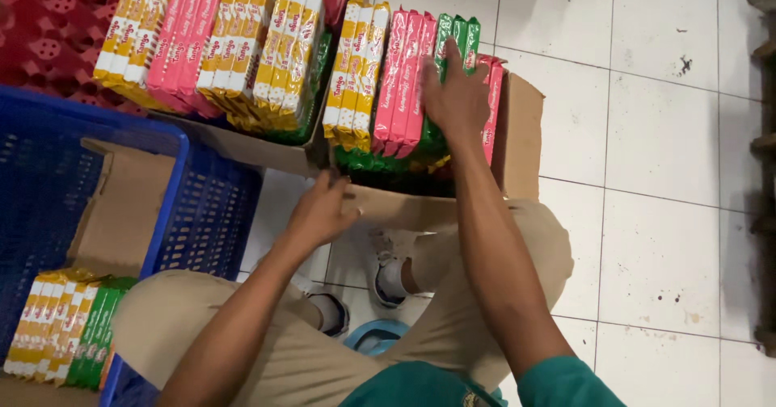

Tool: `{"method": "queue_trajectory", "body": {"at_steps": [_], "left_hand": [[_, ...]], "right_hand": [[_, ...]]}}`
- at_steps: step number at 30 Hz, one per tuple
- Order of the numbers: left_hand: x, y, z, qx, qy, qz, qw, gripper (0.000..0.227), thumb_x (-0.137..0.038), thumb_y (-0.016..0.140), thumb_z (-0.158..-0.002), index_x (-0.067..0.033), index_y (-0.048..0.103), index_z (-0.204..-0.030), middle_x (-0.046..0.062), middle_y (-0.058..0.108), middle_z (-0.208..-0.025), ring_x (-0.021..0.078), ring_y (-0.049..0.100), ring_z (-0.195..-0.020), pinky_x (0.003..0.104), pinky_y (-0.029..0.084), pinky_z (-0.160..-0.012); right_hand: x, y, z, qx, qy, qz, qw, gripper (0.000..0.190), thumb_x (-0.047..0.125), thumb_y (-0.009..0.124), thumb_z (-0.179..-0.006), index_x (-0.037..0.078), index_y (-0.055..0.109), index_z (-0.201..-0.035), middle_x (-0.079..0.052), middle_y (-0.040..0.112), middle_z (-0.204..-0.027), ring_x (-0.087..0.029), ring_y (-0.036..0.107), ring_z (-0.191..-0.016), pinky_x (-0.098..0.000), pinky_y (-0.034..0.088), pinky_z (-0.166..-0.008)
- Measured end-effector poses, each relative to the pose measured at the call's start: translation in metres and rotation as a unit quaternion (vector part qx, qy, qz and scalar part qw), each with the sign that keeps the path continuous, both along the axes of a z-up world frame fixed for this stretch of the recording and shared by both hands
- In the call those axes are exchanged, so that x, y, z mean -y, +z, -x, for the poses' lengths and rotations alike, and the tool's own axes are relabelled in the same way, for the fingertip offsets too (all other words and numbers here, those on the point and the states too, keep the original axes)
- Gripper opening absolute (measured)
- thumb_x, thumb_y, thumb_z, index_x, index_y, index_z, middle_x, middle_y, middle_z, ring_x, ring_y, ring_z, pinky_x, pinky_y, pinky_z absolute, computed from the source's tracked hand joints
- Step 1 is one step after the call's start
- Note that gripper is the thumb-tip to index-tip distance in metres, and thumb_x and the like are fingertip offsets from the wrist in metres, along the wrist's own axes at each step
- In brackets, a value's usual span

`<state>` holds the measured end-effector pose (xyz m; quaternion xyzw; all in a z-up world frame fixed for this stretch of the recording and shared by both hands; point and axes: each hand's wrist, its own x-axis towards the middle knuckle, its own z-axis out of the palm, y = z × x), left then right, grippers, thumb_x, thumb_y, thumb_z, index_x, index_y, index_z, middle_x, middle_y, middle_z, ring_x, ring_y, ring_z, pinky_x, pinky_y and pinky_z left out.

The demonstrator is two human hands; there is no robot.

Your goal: The person sits on a small stool and transfers packs of Tango snacks from a blue plastic crate into a cardboard box. They handle the snack packs by hand, picking them up from the crate and placing them into the box, organizing them by color and type.

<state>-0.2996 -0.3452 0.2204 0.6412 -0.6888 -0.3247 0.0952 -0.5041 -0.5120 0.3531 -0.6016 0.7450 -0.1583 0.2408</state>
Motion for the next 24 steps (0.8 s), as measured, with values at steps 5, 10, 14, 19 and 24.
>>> {"method": "queue_trajectory", "body": {"at_steps": [5,10,14,19,24], "left_hand": [[-0.003,-0.004,0.005,0.036,0.0,0.021,0.999,0.049,-0.039,0.077,-0.083,-0.0096,0.062,-0.12,0.02,0.052,-0.124,0.0489,0.066,-0.098,0.061,0.054,-0.08],[-0.004,0.003,0.006,0.037,-0.007,0.01,0.999,0.045,-0.036,0.071,-0.086,-0.0085,0.061,-0.12,0.02,0.049,-0.133,0.0497,0.065,-0.097,0.062,0.053,-0.073],[-0.003,-0.001,0.004,0.014,-0.013,0.031,0.999,0.038,-0.034,0.071,-0.085,-0.0082,0.065,-0.113,0.019,0.052,-0.123,0.0472,0.066,-0.085,0.06,0.053,-0.069],[0.001,0.017,-0.006,-0.002,-0.052,-0.036,0.998,0.057,-0.038,0.068,-0.091,-0.0029,0.055,-0.135,0.017,0.047,-0.14,0.0409,0.064,-0.106,0.055,0.052,-0.078],[0.001,0.01,-0.028,-0.062,-0.082,0.091,0.991,0.068,-0.036,0.075,-0.083,-0.0057,0.057,-0.14,0.022,0.062,-0.13,0.0387,0.062,-0.118,0.045,0.048,-0.101]], "right_hand": [[0.004,-0.021,-0.006,-0.108,0.079,0.015,0.991,0.093,0.08,0.038,-0.092,0.027,0.023,-0.167,-0.012,-0.01,-0.17,-0.05,0.007,-0.156,-0.0754,0.04,-0.1],[0.0,-0.005,-0.01,-0.099,0.112,-0.029,0.988,0.08,0.075,0.021,-0.095,0.038,0.014,-0.166,-0.01,-0.007,-0.172,-0.043,-0.008,-0.156,-0.0795,0.021,-0.111],[-0.004,0.002,-0.012,-0.093,0.109,-0.038,0.989,0.08,0.075,0.021,-0.094,0.039,0.015,-0.165,-0.01,-0.008,-0.172,-0.042,-0.012,-0.156,-0.0771,0.014,-0.115],[-0.018,0.02,-0.021,-0.104,0.095,-0.018,0.99,0.077,0.07,0.026,-0.097,0.035,0.016,-0.166,-0.013,-0.007,-0.171,-0.043,-0.012,-0.154,-0.0777,0.002,-0.117],[-0.037,0.005,-0.04,-0.043,0.124,0.162,0.978,0.076,0.062,0.061,-0.099,0.021,0.043,-0.159,-0.022,0.003,-0.168,-0.044,-0.003,-0.153,-0.0773,0.015,-0.115]]}}
